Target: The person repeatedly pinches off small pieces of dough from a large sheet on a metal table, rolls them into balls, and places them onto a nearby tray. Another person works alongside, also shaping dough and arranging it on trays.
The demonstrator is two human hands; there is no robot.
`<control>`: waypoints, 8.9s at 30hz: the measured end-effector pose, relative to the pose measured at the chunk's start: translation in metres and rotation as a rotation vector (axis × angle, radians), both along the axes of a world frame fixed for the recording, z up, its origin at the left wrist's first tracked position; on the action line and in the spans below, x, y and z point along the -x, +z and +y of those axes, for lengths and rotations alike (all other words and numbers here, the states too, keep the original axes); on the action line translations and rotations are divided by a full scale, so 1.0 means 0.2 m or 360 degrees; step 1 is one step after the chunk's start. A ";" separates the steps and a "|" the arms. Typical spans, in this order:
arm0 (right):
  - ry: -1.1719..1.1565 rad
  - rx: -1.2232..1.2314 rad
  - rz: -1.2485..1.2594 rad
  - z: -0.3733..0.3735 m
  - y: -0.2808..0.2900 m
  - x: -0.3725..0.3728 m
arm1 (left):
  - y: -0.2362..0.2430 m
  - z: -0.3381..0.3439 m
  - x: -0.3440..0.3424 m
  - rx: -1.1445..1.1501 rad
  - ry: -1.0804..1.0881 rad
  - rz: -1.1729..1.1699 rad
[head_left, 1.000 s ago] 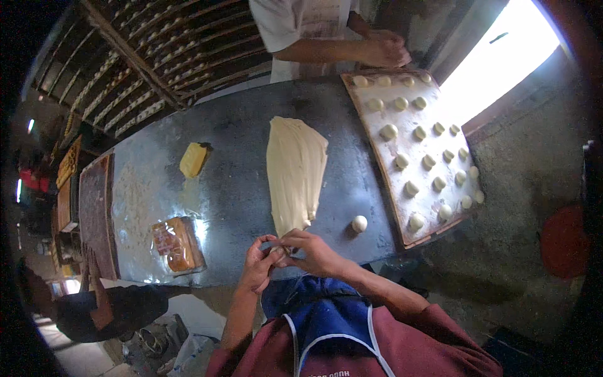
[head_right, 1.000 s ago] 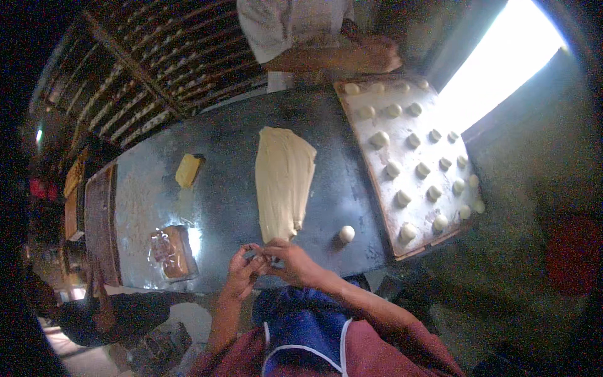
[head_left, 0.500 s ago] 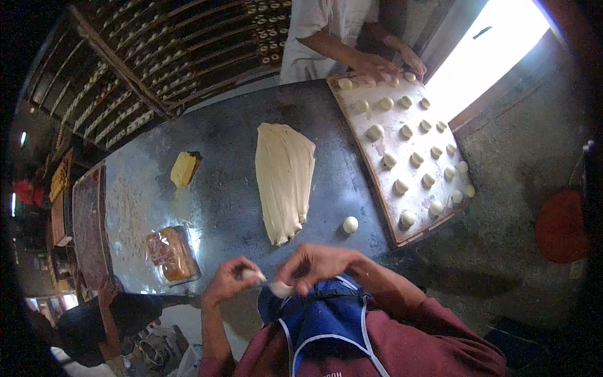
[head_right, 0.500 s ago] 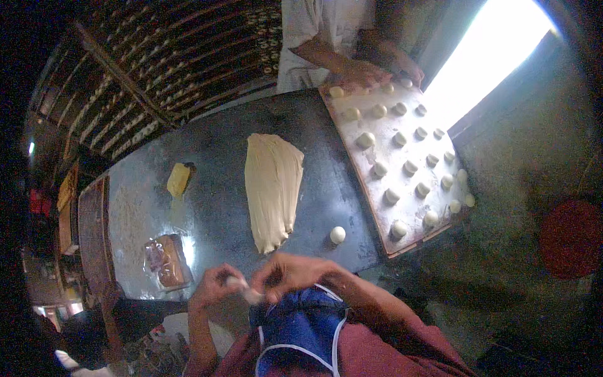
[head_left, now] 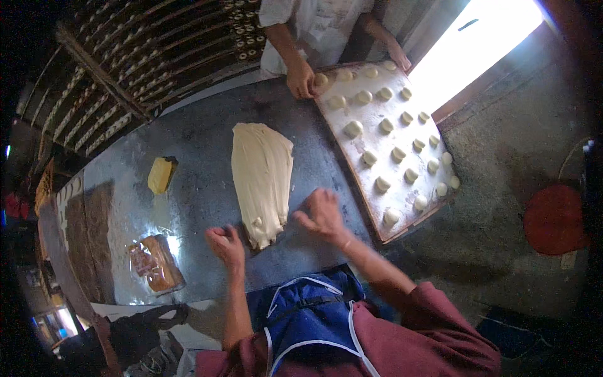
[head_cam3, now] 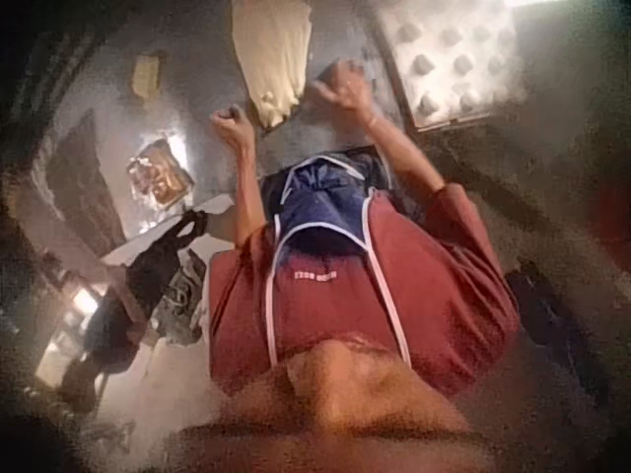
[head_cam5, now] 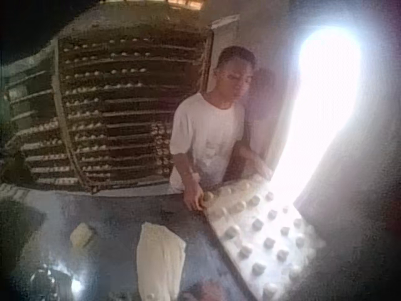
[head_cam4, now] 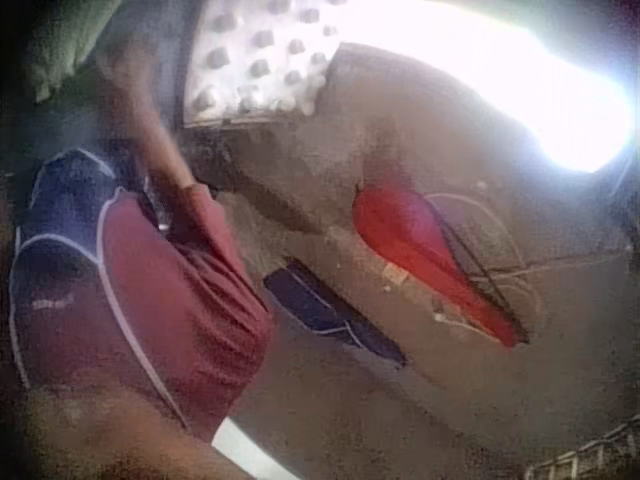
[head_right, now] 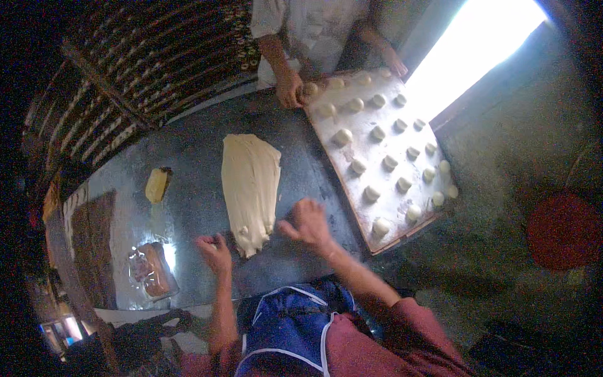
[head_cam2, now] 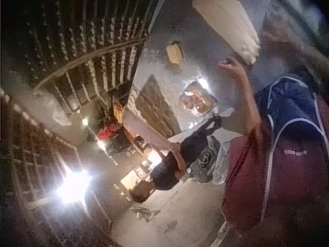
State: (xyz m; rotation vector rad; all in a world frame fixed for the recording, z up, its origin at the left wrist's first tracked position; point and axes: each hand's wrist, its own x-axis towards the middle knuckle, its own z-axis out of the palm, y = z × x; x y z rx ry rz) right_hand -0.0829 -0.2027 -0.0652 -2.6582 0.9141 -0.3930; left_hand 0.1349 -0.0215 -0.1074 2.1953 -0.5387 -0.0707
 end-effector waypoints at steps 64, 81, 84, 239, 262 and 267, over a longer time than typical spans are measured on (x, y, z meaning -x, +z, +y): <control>-0.0233 -0.2896 -0.1649 0.03 0.22 0.47 | 0.54 -0.63 1.02 0.0343 -0.1486 -0.0047; -0.0026 -0.0430 -0.0200 0.46 0.08 -0.27 | 0.34 0.18 0.42 0.0070 -0.0175 0.0619; 0.0069 -0.0640 -0.0234 0.57 0.18 -0.19 | 0.46 0.17 0.33 -0.0011 -0.0225 0.1778; -0.0292 -0.3218 -0.1776 0.04 0.39 0.60 | 0.42 -0.53 1.12 0.0080 -0.1636 -0.0624; -0.0030 -0.1985 -0.0423 0.54 0.24 0.02 | 0.28 0.05 -0.03 -0.0173 -0.1320 -0.0072; -0.0408 -0.2995 -0.1131 0.66 -0.02 -0.23 | 0.42 0.06 0.04 -0.0089 -0.1281 -0.0072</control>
